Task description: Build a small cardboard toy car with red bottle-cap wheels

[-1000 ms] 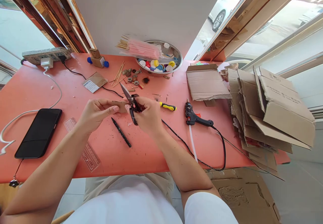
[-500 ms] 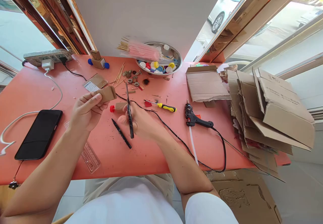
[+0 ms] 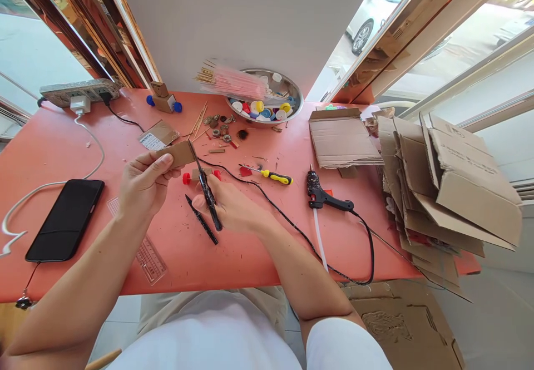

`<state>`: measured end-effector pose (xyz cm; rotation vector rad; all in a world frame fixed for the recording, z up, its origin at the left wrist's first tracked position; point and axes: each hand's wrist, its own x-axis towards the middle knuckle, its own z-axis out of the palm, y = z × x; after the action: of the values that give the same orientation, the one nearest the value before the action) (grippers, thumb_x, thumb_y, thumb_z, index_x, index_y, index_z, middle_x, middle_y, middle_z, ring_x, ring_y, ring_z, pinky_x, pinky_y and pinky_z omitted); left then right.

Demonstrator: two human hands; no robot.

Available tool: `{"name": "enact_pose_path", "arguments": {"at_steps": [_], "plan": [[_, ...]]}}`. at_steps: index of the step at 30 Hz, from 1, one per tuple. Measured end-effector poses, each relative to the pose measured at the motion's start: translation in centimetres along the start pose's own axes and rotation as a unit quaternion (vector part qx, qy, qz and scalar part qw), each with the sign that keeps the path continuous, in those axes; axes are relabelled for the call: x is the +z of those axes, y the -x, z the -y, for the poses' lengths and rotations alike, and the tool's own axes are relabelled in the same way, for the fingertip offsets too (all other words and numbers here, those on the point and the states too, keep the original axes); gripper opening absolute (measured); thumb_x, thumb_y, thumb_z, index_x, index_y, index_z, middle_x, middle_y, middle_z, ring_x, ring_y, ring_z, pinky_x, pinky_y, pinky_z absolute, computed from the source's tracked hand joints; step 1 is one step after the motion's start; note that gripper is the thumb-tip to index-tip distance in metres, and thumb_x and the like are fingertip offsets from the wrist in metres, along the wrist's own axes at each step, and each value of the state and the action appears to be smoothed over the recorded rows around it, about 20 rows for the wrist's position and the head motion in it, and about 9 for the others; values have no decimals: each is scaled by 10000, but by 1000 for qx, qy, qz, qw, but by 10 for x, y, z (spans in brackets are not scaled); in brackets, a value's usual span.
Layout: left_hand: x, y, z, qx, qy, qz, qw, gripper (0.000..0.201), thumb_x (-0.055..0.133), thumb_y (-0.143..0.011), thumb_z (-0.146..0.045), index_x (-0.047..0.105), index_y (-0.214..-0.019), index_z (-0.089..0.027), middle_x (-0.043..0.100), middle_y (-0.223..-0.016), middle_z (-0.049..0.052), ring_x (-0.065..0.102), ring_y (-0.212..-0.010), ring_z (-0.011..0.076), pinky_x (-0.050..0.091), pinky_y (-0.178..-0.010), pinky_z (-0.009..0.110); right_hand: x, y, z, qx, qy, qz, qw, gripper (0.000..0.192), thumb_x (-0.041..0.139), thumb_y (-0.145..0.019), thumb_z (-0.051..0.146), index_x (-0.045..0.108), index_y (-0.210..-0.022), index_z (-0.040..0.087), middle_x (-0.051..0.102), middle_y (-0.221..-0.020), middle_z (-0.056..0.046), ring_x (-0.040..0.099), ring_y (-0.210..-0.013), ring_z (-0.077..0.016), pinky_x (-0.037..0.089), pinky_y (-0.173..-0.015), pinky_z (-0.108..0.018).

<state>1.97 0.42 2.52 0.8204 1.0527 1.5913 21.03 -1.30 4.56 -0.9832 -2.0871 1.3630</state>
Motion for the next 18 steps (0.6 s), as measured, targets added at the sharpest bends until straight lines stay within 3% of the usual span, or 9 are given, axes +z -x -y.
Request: {"name": "enact_pose_path", "arguments": {"at_steps": [7, 15, 18], "plan": [[-1, 1, 1, 19, -46, -17, 999, 434, 1049, -506, -465, 730, -646, -206, 731, -624, -1, 659, -520, 122, 582, -520, 239, 0, 0, -1, -1, 3, 0, 1000, 974, 287, -917, 1024, 697, -1313, 235, 705, -1095, -105, 676, -894, -222, 582, -726, -334], [0, 2, 2, 25, -47, -13, 999, 410, 1037, -541, -454, 729, -654, -207, 744, -648, -3, 660, -515, 118, 590, -520, 242, -1, 0, -1, -8, 17, 0, 1000, 1062, 200, -880, 1059, 720, -1294, 231, 738, -1190, -143, 701, -1106, -286, 595, -921, -402], [2, 3, 2, 19, -30, -18, 999, 410, 1053, -512, -439, 744, -644, -205, 756, -656, -2, 666, -517, 108, 587, -515, 221, -1, 1, 0, -12, 17, 1, 1000, 1032, 223, -904, 1042, 725, -1289, 226, 749, -1194, -149, 705, -1140, -293, 597, -922, -397]]}}
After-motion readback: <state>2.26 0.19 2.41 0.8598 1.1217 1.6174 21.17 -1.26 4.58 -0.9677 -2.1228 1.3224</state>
